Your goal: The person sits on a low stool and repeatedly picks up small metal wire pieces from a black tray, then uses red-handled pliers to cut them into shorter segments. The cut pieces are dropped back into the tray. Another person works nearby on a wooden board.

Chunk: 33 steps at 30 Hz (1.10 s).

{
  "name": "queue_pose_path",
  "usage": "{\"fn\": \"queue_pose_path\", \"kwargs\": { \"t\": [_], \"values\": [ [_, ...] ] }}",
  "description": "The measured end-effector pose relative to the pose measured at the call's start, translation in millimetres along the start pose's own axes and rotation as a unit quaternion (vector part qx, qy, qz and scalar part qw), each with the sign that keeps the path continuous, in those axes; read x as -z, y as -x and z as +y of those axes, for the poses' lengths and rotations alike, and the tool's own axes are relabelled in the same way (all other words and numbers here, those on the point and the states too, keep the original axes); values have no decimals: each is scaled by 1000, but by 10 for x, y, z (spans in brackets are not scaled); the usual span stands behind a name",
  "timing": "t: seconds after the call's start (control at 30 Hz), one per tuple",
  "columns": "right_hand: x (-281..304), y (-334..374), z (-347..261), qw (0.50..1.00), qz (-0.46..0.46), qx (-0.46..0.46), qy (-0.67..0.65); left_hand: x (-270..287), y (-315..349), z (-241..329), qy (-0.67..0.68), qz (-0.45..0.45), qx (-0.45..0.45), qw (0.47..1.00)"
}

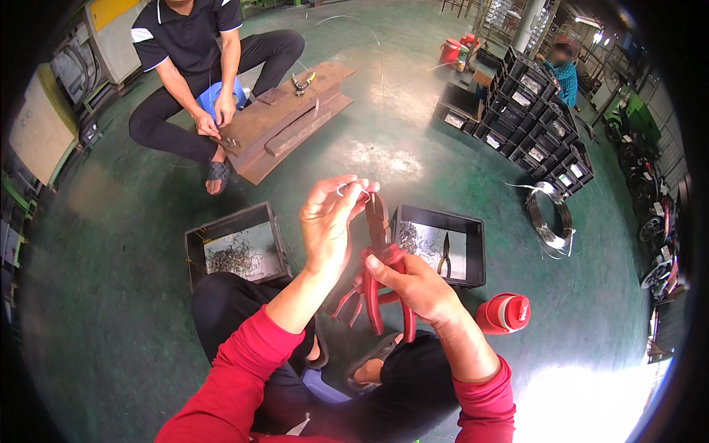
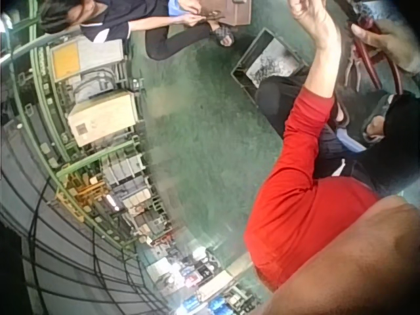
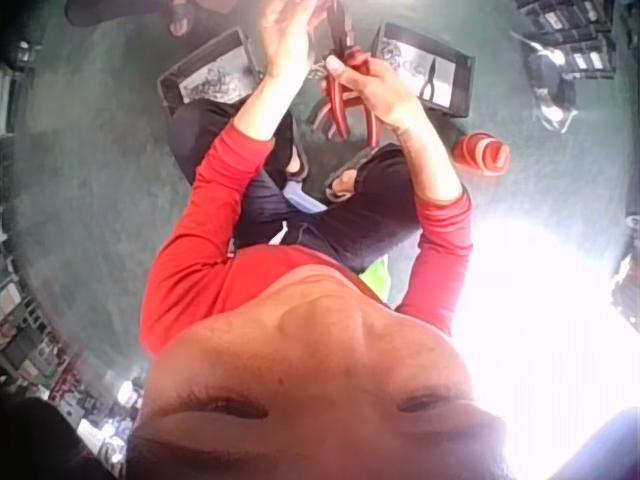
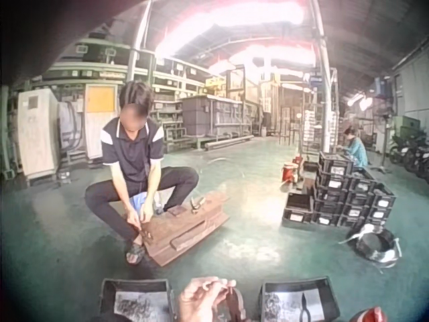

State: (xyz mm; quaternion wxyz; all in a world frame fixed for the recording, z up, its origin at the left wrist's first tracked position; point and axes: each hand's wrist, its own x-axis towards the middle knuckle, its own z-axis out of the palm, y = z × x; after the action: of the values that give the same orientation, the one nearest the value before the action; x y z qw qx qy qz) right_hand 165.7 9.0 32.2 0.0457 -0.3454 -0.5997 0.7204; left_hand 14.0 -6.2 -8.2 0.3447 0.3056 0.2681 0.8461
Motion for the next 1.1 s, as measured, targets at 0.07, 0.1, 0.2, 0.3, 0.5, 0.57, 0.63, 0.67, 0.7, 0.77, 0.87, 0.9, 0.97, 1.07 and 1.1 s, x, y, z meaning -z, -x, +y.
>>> {"fn": "queue_pose_path", "kwargs": {
  "t": [0.07, 0.1, 0.2, 0.3, 0.5, 0.57, 0.63, 0.67, 0.7, 0.77, 0.87, 0.9, 0.97, 1.07, 1.1],
  "values": [
    [0, 12, 1, 1000, -1, 3, 6, 5, 5, -2, -6, -2, -4, 1000],
    [1, 19, 2, 1000, 2, -7, 10, 7, 6, -5, -7, -5, -7, 1000],
    [0, 27, 9, 1000, 5, 1, 11, 4, 13, -27, -9, -13, -12, 1000],
    [1, 22, 8, 1000, -5, -2, 20, -6, 25, -45, -19, -14, -13, 1000],
    [-8, 39, -3, 1000, -7, -3, 5, -22, 47, -21, 1, -6, 11, 1000],
    [-10, 44, -5, 1000, -5, -1, -3, -23, 47, -14, 13, -6, 20, 1000],
    [-6, 48, -8, 1000, -5, -4, -4, -19, 44, -16, 27, -9, 27, 999],
    [-1, 49, -10, 1000, -8, -5, -2, -16, 40, -20, 24, -14, 23, 999],
    [1, 50, -12, 1000, -11, -6, 0, -13, 35, -23, 23, -17, 21, 999],
    [-5, 50, -12, 1000, -5, -7, -9, -10, 28, -28, 18, -20, 16, 1000],
    [-12, 50, -5, 1000, 1, -8, -12, -6, 26, -32, 1, -27, 3, 1000],
    [-12, 53, 4, 1000, 2, -10, -12, -1, 28, -34, -6, -31, -3, 1000],
    [-9, 44, 28, 1000, -4, 1, -27, 18, 25, -49, -34, -38, -17, 999],
    [10, 49, 99, 999, 1, -2, -36, 74, 51, -89, -113, -26, -2, 993],
    [26, 52, 120, 999, -8, 20, -46, 82, 57, -116, -107, -34, -7, 994]
  ]
}}
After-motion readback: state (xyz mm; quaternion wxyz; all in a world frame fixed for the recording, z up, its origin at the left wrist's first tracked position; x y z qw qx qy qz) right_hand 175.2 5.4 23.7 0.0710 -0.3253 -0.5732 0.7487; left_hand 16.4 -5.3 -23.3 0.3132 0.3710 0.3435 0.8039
